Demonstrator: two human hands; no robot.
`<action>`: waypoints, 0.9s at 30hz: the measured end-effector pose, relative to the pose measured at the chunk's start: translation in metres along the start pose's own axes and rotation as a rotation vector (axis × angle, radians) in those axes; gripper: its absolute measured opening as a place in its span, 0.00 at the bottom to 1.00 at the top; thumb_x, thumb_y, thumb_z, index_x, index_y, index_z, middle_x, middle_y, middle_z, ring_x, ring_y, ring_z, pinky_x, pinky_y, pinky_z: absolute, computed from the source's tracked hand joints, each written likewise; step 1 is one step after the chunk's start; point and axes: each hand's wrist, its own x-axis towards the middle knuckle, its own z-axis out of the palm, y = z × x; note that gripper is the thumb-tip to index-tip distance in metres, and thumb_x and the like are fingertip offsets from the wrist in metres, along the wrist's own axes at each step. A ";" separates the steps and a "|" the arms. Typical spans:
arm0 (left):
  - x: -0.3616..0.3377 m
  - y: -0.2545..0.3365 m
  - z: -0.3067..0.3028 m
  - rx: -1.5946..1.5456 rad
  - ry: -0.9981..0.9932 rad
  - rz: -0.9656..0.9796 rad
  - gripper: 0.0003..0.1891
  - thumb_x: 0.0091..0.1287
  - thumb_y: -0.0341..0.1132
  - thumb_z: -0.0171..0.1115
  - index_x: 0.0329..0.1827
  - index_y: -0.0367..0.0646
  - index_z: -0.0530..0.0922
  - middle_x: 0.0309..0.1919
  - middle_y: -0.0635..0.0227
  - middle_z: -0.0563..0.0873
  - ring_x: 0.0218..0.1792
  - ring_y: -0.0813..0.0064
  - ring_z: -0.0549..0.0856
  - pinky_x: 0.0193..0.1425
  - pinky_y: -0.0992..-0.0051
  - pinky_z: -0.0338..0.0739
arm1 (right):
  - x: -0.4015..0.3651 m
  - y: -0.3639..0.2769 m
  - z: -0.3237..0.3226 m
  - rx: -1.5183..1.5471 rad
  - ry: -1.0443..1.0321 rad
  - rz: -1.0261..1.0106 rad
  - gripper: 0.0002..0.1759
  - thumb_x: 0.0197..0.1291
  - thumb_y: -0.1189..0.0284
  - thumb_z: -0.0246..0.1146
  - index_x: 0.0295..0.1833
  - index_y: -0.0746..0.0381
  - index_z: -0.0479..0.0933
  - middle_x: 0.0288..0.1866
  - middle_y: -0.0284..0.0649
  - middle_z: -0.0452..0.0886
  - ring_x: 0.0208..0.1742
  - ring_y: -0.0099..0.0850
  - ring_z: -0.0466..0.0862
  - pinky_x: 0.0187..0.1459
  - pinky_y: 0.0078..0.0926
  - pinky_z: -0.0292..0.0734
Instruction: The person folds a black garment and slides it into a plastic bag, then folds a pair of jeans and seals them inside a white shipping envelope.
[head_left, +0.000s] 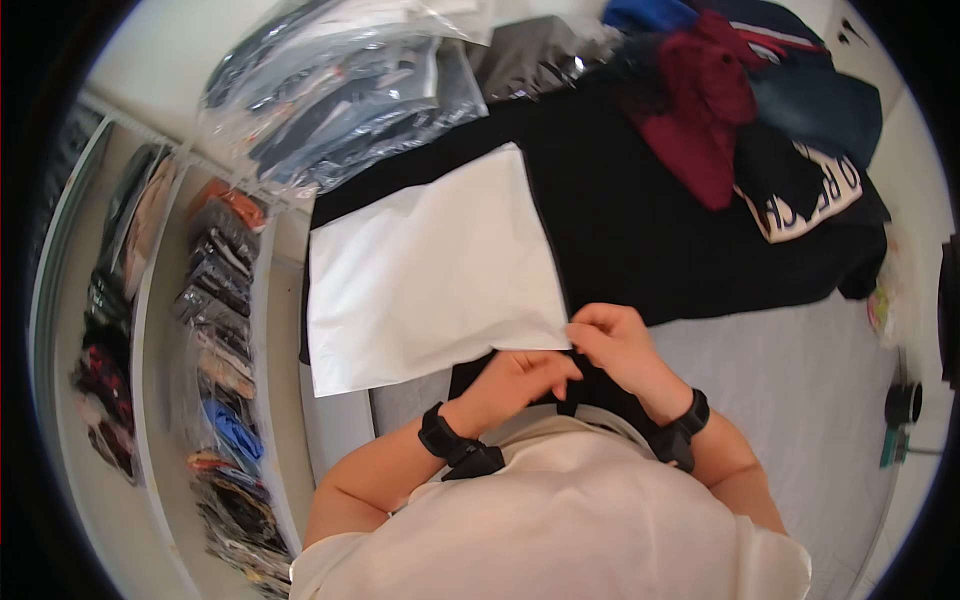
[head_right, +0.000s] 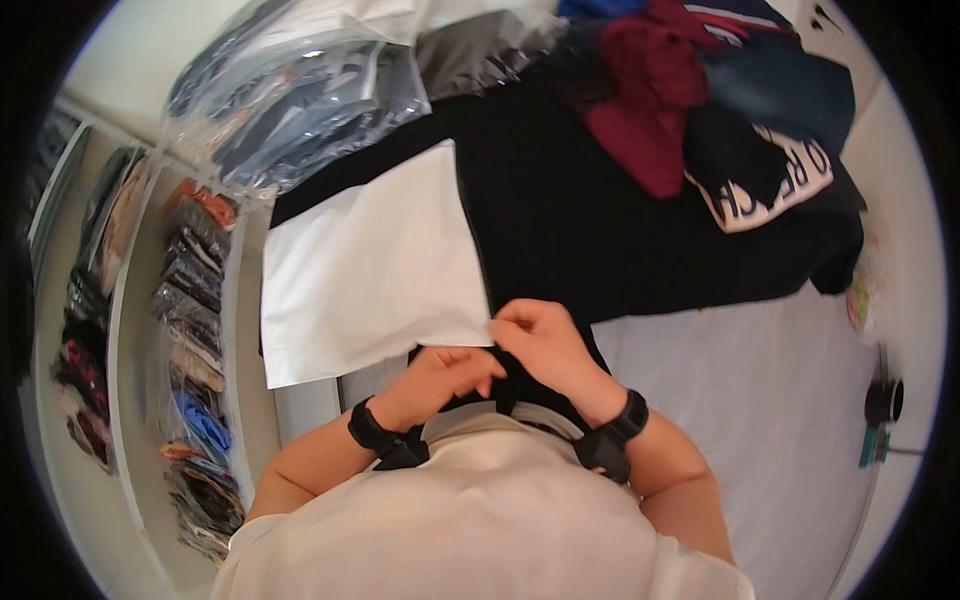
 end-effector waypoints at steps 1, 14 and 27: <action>-0.002 -0.006 -0.001 -0.011 -0.077 0.041 0.13 0.74 0.38 0.55 0.48 0.39 0.83 0.30 0.75 0.83 0.31 0.88 0.74 0.37 0.85 0.69 | 0.001 -0.004 -0.004 -0.038 0.030 -0.031 0.08 0.62 0.73 0.64 0.32 0.66 0.79 0.26 0.29 0.79 0.29 0.14 0.76 0.30 0.15 0.70; -0.060 -0.055 -0.075 -0.875 0.511 0.209 0.22 0.76 0.46 0.53 0.67 0.45 0.69 0.58 0.66 0.81 0.57 0.71 0.81 0.56 0.69 0.78 | 0.032 -0.034 -0.020 -0.167 0.031 -0.077 0.16 0.67 0.71 0.62 0.53 0.71 0.73 0.31 0.34 0.81 0.29 0.17 0.79 0.30 0.15 0.75; -0.096 0.083 -0.099 -0.337 0.852 0.879 0.16 0.71 0.36 0.61 0.56 0.36 0.77 0.47 0.63 0.85 0.51 0.72 0.84 0.58 0.70 0.76 | 0.057 -0.119 -0.005 0.476 -0.342 -0.365 0.15 0.68 0.73 0.58 0.55 0.70 0.74 0.44 0.47 0.84 0.41 0.31 0.87 0.33 0.21 0.85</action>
